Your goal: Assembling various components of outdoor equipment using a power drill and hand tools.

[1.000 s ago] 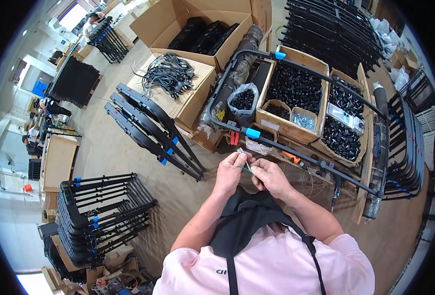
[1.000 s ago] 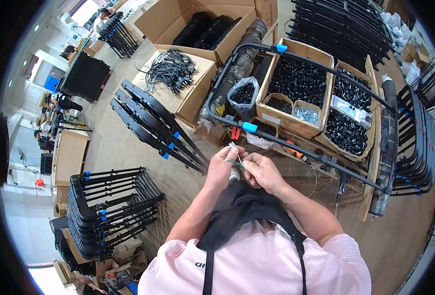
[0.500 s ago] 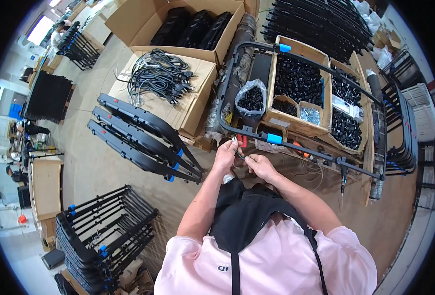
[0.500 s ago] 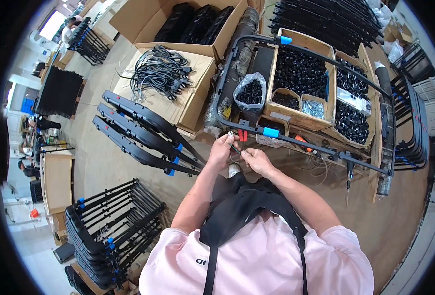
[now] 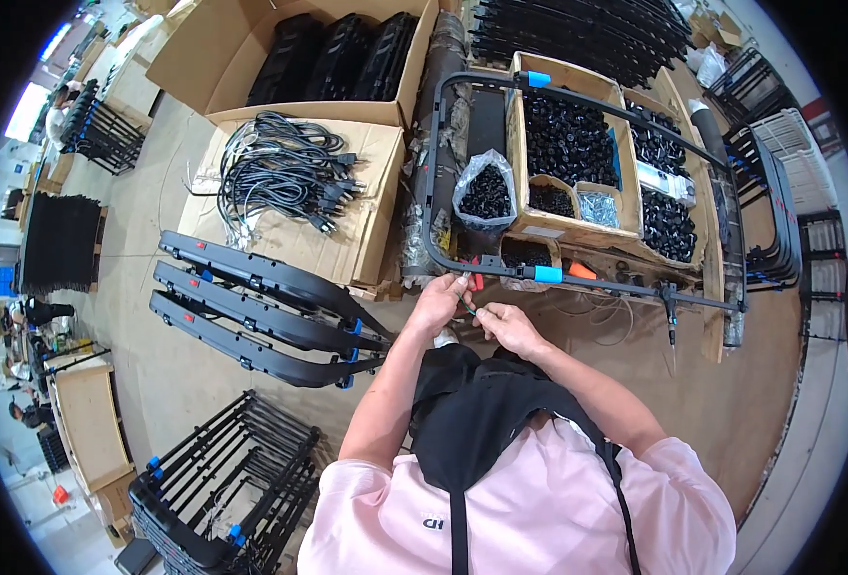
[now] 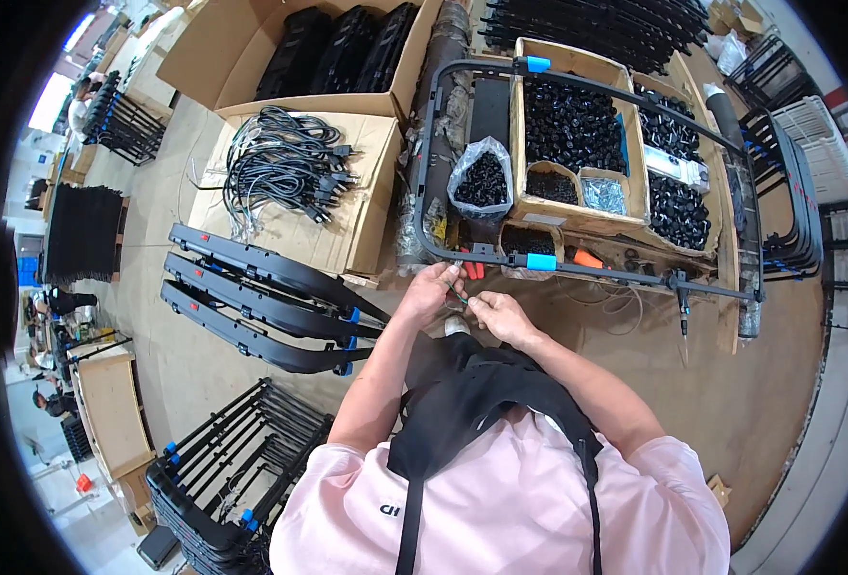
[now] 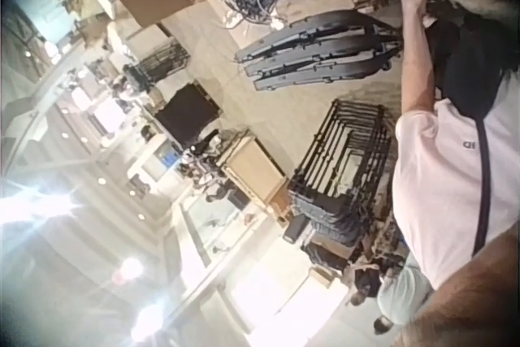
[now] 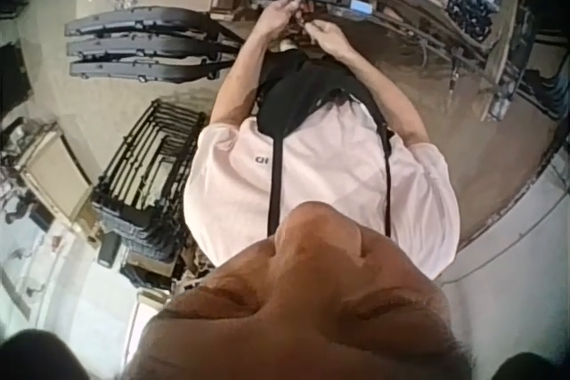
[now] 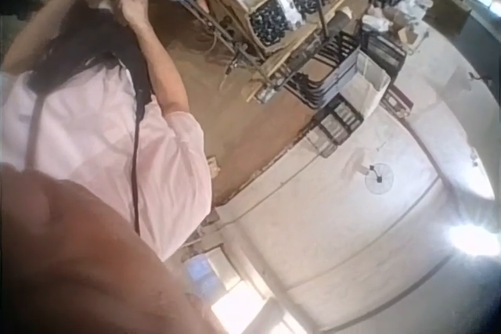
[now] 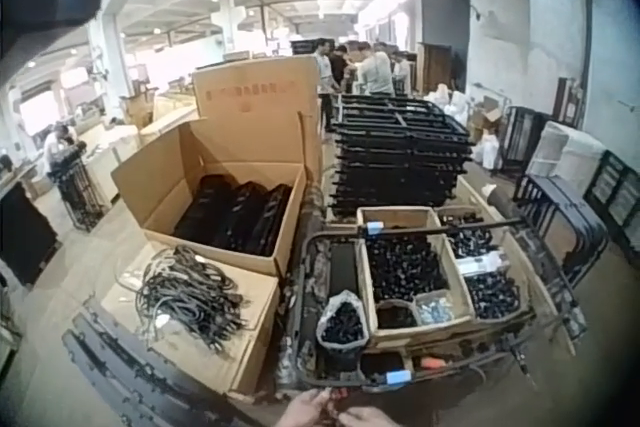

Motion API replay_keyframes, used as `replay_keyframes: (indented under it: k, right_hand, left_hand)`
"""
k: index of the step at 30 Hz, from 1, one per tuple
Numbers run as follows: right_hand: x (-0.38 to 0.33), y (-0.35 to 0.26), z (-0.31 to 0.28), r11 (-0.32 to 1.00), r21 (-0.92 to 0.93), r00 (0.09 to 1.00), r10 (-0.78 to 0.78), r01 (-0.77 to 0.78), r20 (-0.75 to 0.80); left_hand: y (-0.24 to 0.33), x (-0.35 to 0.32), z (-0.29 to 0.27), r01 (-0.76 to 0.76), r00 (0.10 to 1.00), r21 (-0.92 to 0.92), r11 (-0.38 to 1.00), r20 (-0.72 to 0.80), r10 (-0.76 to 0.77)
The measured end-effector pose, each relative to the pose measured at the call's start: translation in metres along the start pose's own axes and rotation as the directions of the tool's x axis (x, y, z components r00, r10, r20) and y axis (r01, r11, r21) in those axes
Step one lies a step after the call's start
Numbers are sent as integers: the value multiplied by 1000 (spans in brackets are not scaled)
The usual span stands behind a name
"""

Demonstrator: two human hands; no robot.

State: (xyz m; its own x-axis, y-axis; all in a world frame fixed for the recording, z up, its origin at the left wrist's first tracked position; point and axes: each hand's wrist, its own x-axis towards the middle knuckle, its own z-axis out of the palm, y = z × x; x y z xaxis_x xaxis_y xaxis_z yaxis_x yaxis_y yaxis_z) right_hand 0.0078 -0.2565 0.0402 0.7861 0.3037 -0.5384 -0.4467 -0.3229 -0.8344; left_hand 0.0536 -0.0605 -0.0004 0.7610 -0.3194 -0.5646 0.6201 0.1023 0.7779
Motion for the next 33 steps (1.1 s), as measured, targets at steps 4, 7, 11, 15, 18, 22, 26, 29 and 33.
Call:
replay_keyframes:
  k: [4, 7, 11, 15, 18, 22, 26, 29, 33]
  right_hand:
    - [2, 7, -4, 997, -40, 997, 71, -73, -35]
    - [4, 15, -9, 995, -11, 993, 103, -104, -61]
    - [4, 16, -8, 990, 102, 991, 106, -97, -87]
    - [8, 14, -5, 980, 167, 989, 122, -106, -87]
    - [13, 14, -4, 983, 163, 993, 96, -83, -74]
    - [16, 15, 1, 959, 272, 996, 90, -78, -30]
    - [24, -4, 7, 870, 485, 994, 104, -84, -15]
    - [33, -14, 8, 863, 493, 989, 145, -113, -26]
    - [41, -29, 22, 795, 593, 975, 210, -129, -70]
  left_hand:
    - [-9, -1, 11, -99, 994, -37, 994, -53, 97]
    - [-9, 1, 23, -134, 986, -65, 989, -109, 127]
    - [-2, -5, 25, -46, 978, 42, 998, -201, 54]
    - [-9, -11, 22, -164, 963, 120, 979, -195, 185]
    - [4, -7, 22, -78, 964, 170, 982, -239, 118]
    - [9, -16, 27, -115, 918, 345, 931, -320, 232]
    - [-32, -36, 13, -183, 716, 555, 811, -490, 497]
    - [-40, -59, 15, -111, 936, 389, 915, -268, 228]
    - [-53, -58, 24, -208, 978, 387, 898, 101, 184]
